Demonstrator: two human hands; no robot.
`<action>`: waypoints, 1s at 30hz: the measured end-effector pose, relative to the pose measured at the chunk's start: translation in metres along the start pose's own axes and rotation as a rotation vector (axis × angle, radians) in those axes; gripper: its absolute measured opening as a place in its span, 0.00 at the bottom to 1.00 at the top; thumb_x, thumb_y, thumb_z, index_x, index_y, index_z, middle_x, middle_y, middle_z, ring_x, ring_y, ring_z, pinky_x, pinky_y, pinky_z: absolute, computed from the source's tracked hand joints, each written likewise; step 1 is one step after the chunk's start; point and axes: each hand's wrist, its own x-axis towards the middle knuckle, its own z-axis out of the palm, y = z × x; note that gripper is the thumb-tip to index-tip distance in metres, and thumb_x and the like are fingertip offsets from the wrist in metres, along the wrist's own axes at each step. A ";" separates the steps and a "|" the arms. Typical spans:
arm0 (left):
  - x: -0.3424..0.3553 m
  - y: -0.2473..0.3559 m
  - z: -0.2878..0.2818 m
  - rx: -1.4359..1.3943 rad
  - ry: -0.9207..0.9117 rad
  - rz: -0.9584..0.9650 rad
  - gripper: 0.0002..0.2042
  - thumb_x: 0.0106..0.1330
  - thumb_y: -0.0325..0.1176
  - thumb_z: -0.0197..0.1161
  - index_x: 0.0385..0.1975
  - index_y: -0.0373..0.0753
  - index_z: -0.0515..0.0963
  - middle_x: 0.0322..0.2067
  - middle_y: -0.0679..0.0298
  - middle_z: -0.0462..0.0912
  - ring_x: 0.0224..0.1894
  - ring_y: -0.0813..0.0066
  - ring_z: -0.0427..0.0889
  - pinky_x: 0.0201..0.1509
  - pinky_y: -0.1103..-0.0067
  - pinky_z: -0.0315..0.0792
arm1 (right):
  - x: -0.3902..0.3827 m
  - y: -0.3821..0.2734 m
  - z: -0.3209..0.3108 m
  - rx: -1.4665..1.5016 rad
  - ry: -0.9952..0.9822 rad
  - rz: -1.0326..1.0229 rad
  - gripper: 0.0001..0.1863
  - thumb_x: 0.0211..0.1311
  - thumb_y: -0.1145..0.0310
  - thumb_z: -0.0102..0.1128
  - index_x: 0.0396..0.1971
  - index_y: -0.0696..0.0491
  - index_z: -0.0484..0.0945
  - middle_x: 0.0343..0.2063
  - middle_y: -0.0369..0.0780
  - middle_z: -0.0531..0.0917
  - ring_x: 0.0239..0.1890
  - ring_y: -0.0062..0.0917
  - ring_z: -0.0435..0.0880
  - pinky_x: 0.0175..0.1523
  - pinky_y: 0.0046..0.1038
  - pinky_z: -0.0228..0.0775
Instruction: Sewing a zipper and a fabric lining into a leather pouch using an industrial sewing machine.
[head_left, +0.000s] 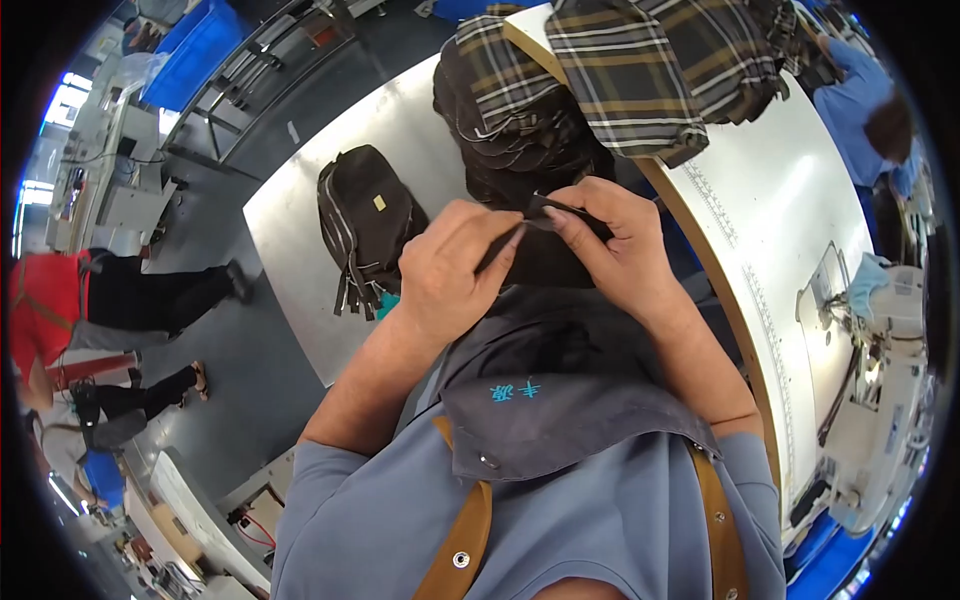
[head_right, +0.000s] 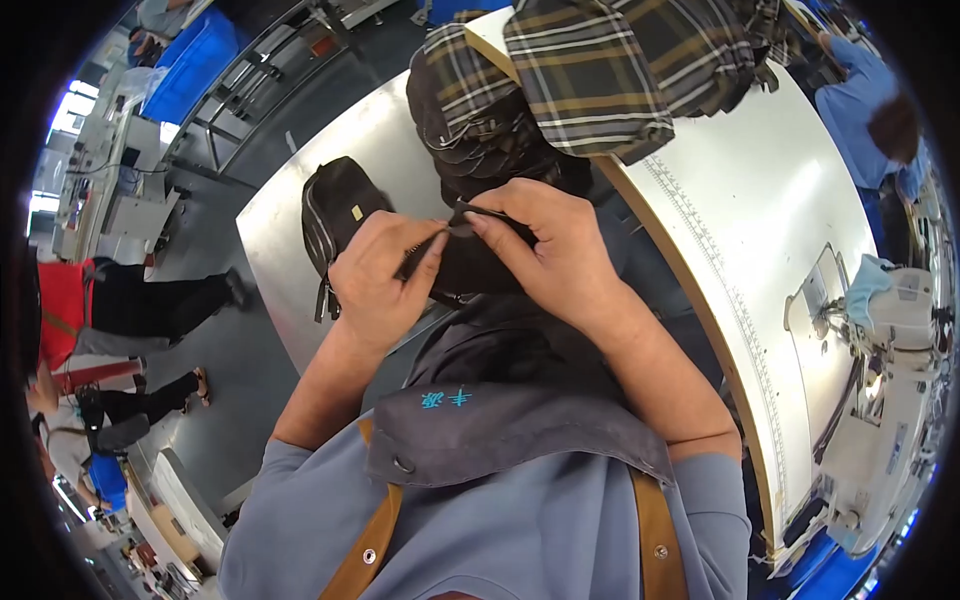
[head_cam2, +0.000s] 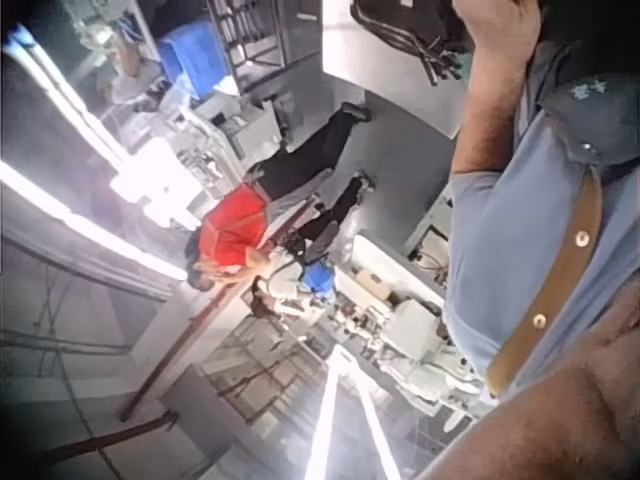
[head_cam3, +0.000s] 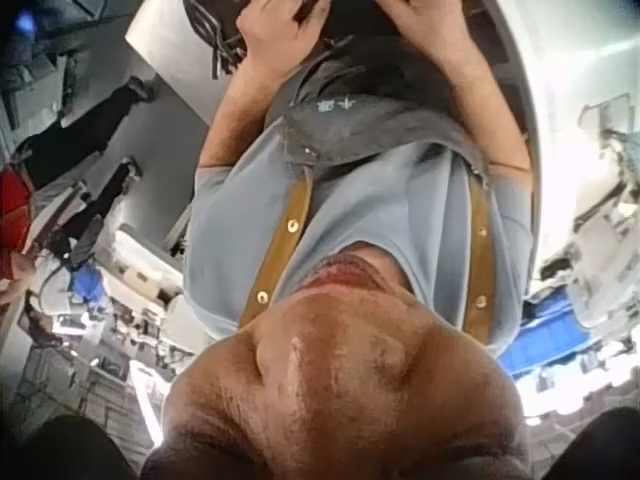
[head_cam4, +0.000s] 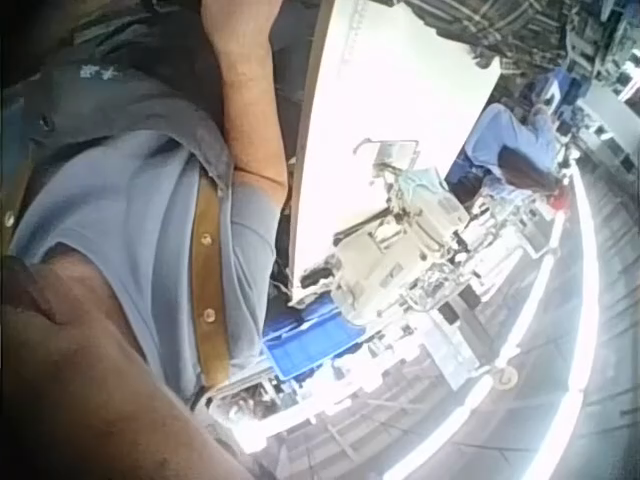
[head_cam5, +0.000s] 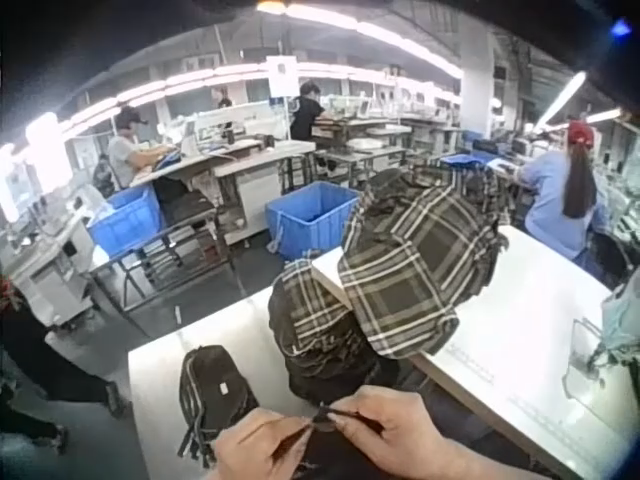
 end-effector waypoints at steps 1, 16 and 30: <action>-0.001 0.000 0.000 -0.049 -0.027 -0.110 0.07 0.55 0.22 0.72 0.33 0.36 0.82 0.27 0.61 0.79 0.27 0.70 0.80 0.29 0.79 0.73 | -0.001 -0.001 0.003 -0.008 0.021 -0.004 0.07 0.61 0.78 0.66 0.39 0.61 0.82 0.31 0.44 0.83 0.32 0.31 0.83 0.38 0.27 0.73; -0.013 -0.002 0.007 -0.497 -0.127 -0.658 0.03 0.70 0.24 0.63 0.35 0.33 0.80 0.28 0.74 0.77 0.29 0.92 0.70 0.33 0.89 0.63 | -0.008 0.005 0.007 -0.187 0.050 -0.113 0.11 0.54 0.74 0.72 0.38 0.55 0.84 0.27 0.38 0.83 0.31 0.29 0.84 0.35 0.29 0.74; -0.003 -0.010 -0.005 -0.854 -0.238 -0.863 0.09 0.72 0.33 0.62 0.40 0.32 0.82 0.30 0.71 0.82 0.33 0.89 0.75 0.38 0.87 0.70 | -0.002 0.002 0.004 0.263 -0.091 0.344 0.12 0.64 0.67 0.68 0.40 0.61 0.82 0.33 0.37 0.86 0.39 0.15 0.81 0.47 0.23 0.73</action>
